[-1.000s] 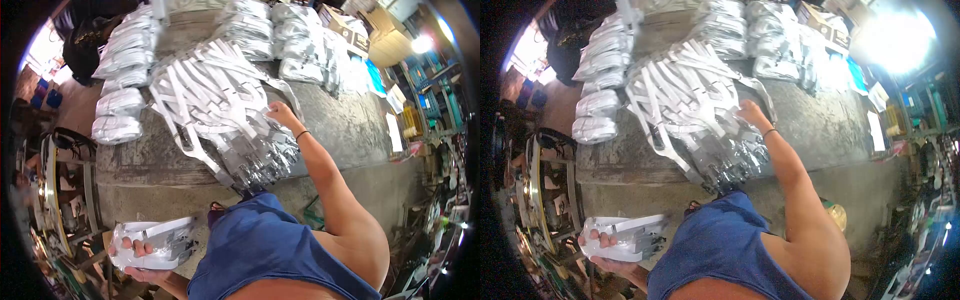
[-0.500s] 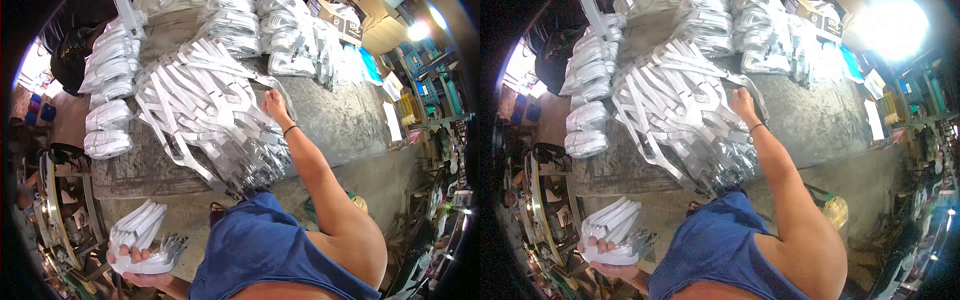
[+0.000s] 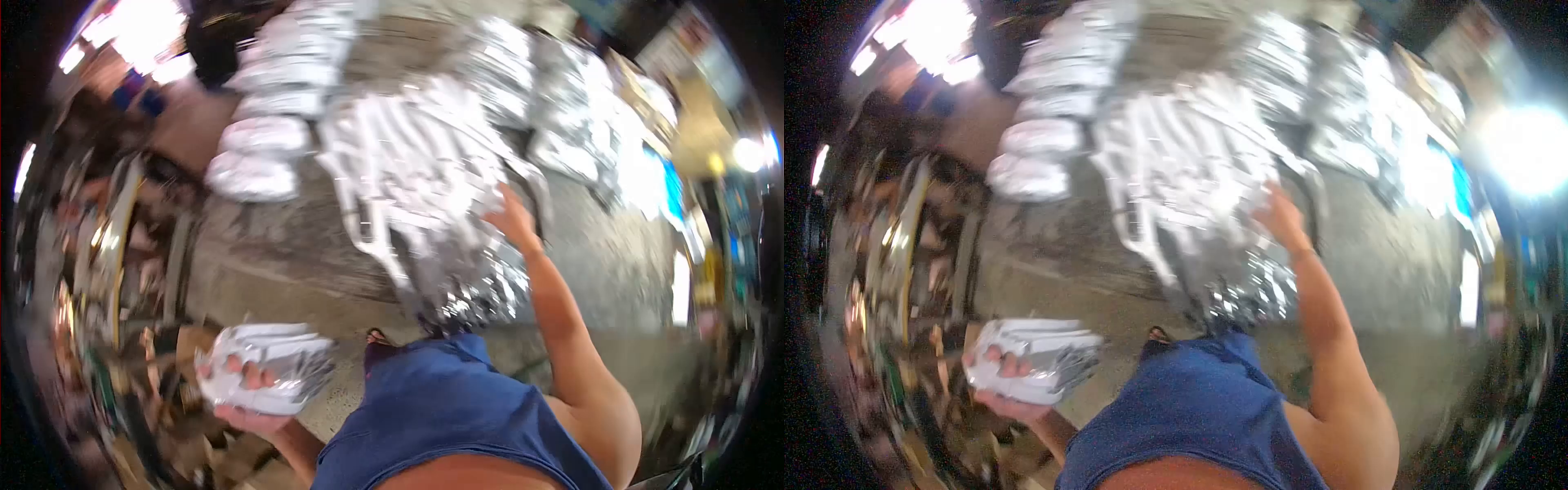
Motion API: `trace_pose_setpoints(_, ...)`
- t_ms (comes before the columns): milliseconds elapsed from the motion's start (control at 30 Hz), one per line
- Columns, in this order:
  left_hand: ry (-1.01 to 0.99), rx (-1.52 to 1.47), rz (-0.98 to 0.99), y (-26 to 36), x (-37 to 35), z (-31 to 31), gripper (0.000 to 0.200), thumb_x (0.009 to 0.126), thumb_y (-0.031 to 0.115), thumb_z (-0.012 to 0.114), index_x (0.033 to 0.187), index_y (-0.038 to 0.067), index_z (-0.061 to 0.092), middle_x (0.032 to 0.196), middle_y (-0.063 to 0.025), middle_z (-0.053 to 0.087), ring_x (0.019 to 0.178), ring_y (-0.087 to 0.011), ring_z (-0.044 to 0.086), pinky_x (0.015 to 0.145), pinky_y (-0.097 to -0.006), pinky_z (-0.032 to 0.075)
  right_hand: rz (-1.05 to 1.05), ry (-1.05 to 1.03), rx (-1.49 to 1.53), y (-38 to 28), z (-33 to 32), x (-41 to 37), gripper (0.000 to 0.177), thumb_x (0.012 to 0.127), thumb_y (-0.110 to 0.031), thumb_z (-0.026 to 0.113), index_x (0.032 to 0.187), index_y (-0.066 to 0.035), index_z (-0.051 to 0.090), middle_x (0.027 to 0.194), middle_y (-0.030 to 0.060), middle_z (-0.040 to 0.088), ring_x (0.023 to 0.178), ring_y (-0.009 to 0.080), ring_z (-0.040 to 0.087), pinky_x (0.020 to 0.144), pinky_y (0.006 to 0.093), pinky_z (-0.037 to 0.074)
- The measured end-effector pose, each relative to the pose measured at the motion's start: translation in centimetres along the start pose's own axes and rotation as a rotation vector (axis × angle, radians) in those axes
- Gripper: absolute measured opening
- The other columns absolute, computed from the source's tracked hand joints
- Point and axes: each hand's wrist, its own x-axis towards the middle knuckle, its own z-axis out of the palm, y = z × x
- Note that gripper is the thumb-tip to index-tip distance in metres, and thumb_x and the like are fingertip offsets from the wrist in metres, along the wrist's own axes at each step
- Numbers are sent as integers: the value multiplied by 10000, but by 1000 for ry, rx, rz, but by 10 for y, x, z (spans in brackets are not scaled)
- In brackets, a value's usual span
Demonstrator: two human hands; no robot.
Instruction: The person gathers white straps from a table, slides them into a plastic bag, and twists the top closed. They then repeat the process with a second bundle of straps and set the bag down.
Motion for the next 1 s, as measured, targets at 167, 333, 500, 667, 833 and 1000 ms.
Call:
trace_pose_setpoints(167, -30, -262, 84, 3, -11, -16, 504, 857, 279, 660, 1278, 303, 383, 1187, -130, 472, 914, -248, 554, 759, -407, 497, -43, -60, -229, -24, -37, 19, 677, 728, -144, 599, 1366, -39, 398, 1245, 207, 552, 1110, 359, 552, 944, 405, 427)
trace_pose_setpoints(333, 19, -271, 75, 11, -38, -22, 476, 780, 201, 730, 1192, 253, 499, 1190, -184, 524, 910, -340, 606, 753, -487, 506, -369, 167, -283, 39, -83, 109, 462, 853, -243, 610, 1270, -64, 521, 1157, 168, 608, 1064, 320, 574, 899, 388, 441)
trace_pose_setpoints(500, 7, -277, 104, 17, -49, -31, 538, 770, 189, 739, 1234, 252, 475, 1126, -200, 549, 926, -342, 610, 765, -494, 510, -415, 377, -158, -38, -177, 156, 416, 905, -266, 574, 1239, -21, 543, 1211, 167, 584, 1118, 327, 542, 945, 395, 420)
trace_pose_setpoints(667, -8, -265, 78, 27, -57, -33, 589, 748, 216, 765, 1251, 178, 461, 1121, -174, 550, 897, -303, 610, 776, -462, 519, -710, 585, -577, -167, -256, 153, 401, 955, -281, 483, 1260, -26, 536, 1245, 174, 563, 1166, 318, 515, 971, 375, 400)
trace_pose_setpoints(833, 37, -249, 31, 39, -80, -42, 589, 748, 212, 767, 1243, 159, 453, 1122, -151, 547, 893, -287, 612, 792, -435, 518, -745, 580, -547, -307, -265, 73, 409, 969, -292, 457, 1275, -27, 520, 1267, 160, 547, 1170, 314, 508, 973, 361, 391)
trace_pose_setpoints(1000, 119, -223, -61, 22, -100, -61, 586, 741, 191, 757, 1234, 147, 442, 1109, -176, 549, 890, -319, 612, 742, -454, 515, -965, 536, -622, -419, -241, 9, 366, 970, -247, 463, 1249, -24, 538, 1218, 144, 573, 1131, 287, 531, 965, 340, 394)
